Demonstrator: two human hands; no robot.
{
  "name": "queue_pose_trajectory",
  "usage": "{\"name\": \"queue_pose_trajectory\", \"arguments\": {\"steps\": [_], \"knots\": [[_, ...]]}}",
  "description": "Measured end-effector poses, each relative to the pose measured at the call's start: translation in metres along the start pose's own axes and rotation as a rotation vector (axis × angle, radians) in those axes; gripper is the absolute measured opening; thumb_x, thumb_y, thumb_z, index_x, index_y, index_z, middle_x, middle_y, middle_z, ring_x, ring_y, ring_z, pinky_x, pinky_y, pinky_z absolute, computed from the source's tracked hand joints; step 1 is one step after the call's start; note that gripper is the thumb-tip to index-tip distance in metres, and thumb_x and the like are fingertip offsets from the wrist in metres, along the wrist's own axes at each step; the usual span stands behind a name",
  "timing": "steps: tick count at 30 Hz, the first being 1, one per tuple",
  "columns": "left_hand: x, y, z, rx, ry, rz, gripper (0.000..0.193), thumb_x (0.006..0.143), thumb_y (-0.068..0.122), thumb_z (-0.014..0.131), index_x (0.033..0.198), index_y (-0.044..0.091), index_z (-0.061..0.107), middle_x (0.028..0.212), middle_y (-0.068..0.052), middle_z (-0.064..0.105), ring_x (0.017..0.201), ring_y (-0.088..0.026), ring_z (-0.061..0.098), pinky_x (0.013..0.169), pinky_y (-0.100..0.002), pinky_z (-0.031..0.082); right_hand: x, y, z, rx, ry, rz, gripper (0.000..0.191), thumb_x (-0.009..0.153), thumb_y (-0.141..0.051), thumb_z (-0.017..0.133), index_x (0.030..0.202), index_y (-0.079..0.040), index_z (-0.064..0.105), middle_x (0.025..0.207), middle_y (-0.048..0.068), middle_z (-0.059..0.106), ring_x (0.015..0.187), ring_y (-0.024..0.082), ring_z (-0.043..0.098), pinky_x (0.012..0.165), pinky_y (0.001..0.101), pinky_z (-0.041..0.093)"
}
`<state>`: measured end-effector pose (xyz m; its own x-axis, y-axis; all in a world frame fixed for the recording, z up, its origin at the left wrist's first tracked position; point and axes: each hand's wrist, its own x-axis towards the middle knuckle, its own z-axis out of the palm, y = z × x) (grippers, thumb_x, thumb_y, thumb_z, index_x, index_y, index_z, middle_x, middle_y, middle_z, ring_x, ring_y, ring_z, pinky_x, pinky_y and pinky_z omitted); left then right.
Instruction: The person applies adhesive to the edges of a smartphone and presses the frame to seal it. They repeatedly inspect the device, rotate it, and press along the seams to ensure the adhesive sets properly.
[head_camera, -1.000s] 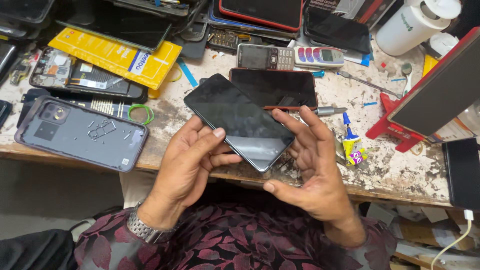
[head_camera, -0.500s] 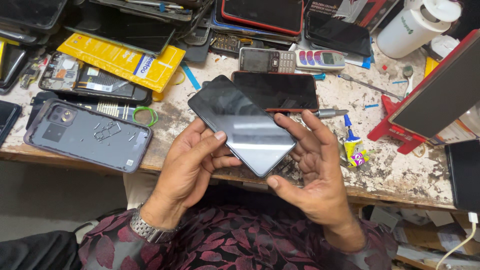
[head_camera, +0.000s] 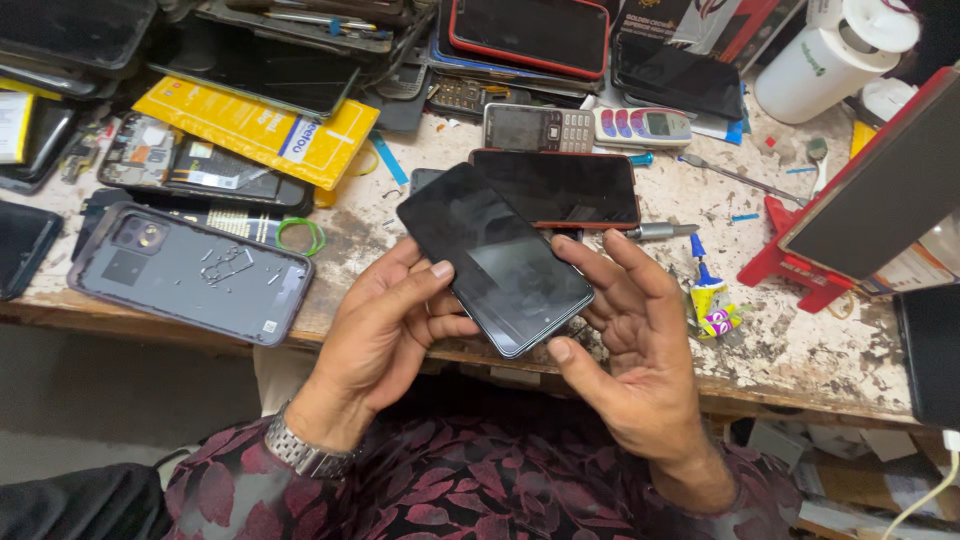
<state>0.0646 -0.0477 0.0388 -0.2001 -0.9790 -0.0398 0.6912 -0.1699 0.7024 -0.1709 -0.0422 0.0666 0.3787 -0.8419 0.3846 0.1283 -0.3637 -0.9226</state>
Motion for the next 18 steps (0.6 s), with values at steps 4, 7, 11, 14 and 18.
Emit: {"name": "queue_pose_trajectory", "arguments": {"steps": [4,7,11,14,18], "knots": [[0.001,0.001,-0.005,-0.058,-0.039,-0.021,0.038,0.106,0.010,0.053,0.140,-0.005,0.047,0.122,-0.016,0.069,0.097,-0.021,0.074,0.080,-0.033,0.062,0.003,-0.001,0.007,-0.007,0.043,-0.027,0.076,0.095,0.014,0.063,0.159,-0.007,0.027,0.159,0.028,0.047,0.148,0.032,0.052,0.120,0.0418,0.047],[0.001,0.001,-0.007,-0.097,-0.054,-0.031,0.040,0.106,0.011,0.053,0.143,-0.004,0.048,0.122,-0.015,0.069,0.097,-0.020,0.074,0.081,-0.032,0.062,0.005,-0.001,0.012,-0.044,0.067,-0.064,0.074,0.095,0.013,0.065,0.158,-0.005,0.029,0.156,0.027,0.050,0.148,0.031,0.052,0.122,0.0413,0.046],[0.002,0.002,-0.008,-0.110,-0.057,-0.054,0.040,0.105,0.013,0.052,0.141,-0.004,0.050,0.124,-0.015,0.069,0.099,-0.021,0.074,0.084,-0.034,0.063,0.008,-0.001,0.015,-0.059,0.097,-0.081,0.073,0.094,0.011,0.068,0.156,-0.002,0.032,0.153,0.026,0.053,0.145,0.030,0.055,0.119,0.0400,0.049],[0.002,0.003,-0.006,-0.107,-0.049,-0.050,0.039,0.106,0.012,0.053,0.142,-0.004,0.052,0.123,-0.016,0.069,0.099,-0.022,0.074,0.085,-0.035,0.061,0.007,-0.001,0.016,-0.072,0.120,-0.073,0.071,0.094,0.011,0.069,0.154,-0.002,0.033,0.151,0.026,0.054,0.141,0.030,0.057,0.118,0.0393,0.049],[0.003,0.005,-0.005,-0.100,-0.059,-0.067,0.039,0.105,0.014,0.051,0.140,-0.005,0.053,0.123,-0.016,0.070,0.100,-0.023,0.074,0.087,-0.036,0.062,0.007,0.001,0.018,-0.104,0.145,-0.090,0.064,0.093,0.011,0.070,0.148,-0.001,0.040,0.148,0.026,0.056,0.141,0.029,0.057,0.120,0.0399,0.049]]}}
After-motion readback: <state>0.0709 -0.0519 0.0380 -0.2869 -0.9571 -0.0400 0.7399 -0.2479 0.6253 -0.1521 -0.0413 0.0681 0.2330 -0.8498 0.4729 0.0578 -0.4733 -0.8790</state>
